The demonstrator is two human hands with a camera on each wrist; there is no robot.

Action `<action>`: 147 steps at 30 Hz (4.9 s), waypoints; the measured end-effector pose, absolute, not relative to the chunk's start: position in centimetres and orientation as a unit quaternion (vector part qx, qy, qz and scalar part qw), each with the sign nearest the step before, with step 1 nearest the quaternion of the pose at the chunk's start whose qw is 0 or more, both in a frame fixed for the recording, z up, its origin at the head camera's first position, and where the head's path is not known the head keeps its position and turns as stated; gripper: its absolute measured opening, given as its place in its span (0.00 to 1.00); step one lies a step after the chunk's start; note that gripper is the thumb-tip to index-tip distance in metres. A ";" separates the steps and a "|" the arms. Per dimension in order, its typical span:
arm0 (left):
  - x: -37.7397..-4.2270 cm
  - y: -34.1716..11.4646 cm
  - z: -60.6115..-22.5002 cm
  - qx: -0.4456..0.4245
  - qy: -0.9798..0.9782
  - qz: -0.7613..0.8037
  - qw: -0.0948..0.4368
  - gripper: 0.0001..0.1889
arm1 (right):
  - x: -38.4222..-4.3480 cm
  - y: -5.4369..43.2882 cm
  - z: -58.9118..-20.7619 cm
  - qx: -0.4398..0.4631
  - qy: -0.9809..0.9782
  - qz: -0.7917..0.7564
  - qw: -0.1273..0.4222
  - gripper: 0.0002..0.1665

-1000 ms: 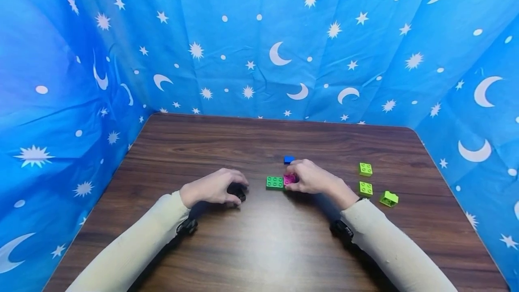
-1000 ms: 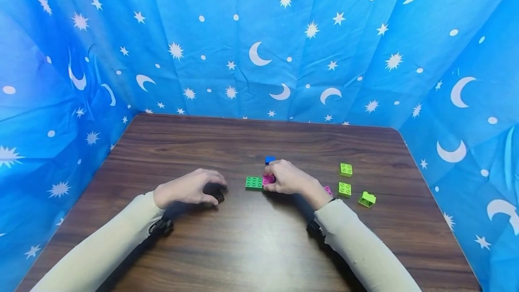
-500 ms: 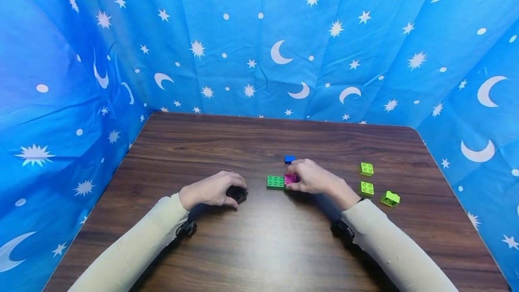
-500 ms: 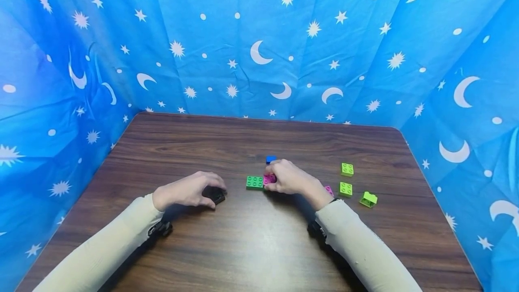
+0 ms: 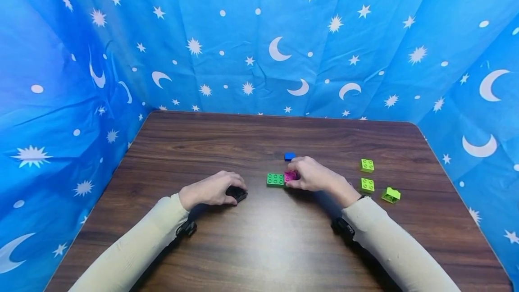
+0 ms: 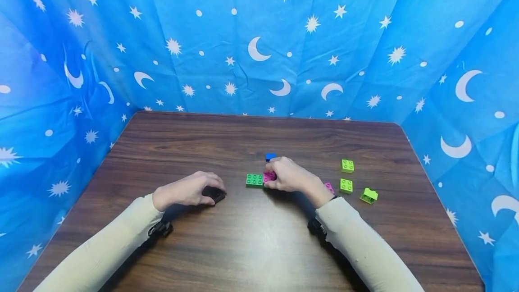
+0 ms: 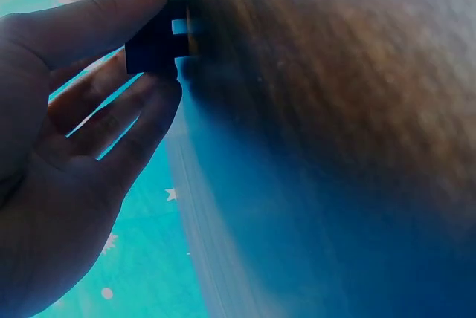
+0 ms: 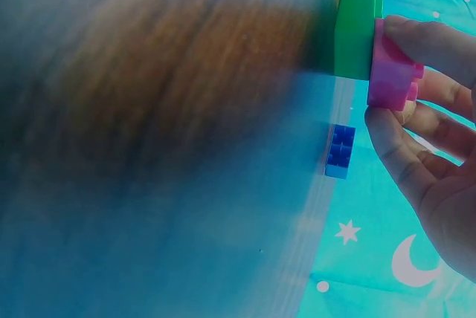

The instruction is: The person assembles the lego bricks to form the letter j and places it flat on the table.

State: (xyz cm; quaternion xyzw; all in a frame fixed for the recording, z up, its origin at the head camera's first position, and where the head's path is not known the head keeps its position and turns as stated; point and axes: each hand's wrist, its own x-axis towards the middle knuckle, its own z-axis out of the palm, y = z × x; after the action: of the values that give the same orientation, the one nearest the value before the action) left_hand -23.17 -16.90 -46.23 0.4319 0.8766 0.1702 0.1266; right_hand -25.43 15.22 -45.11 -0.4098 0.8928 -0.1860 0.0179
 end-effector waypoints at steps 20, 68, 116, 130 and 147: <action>-23.3 -16.9 -46.3 0.405 0.887 0.205 0.078 0.19 | -25.6 15.1 -44.7 -0.409 0.894 -0.185 0.015 0.11; -24.6 -12.7 -46.8 0.392 0.890 0.234 -0.006 0.23 | -25.2 15.3 -45.2 -0.409 0.896 -0.174 -0.001 0.12; -25.9 -9.7 -46.6 0.401 0.885 0.238 0.012 0.21 | -25.1 15.3 -45.3 -0.400 0.896 -0.193 0.003 0.12; -25.9 -9.6 -46.7 0.406 0.884 0.231 0.030 0.22 | -25.3 15.1 -45.3 -0.404 0.894 -0.192 0.007 0.12; -25.8 -8.9 -46.8 0.413 0.881 0.226 0.033 0.20 | -25.4 15.3 -45.0 -0.413 0.891 -0.188 0.011 0.11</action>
State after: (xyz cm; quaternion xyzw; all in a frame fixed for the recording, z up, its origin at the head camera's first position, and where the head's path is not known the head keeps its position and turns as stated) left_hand -25.81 -8.92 -46.76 0.4134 0.8815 0.2260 0.0327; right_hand -25.36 15.28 -44.96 -0.4125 0.8914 -0.1875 0.0115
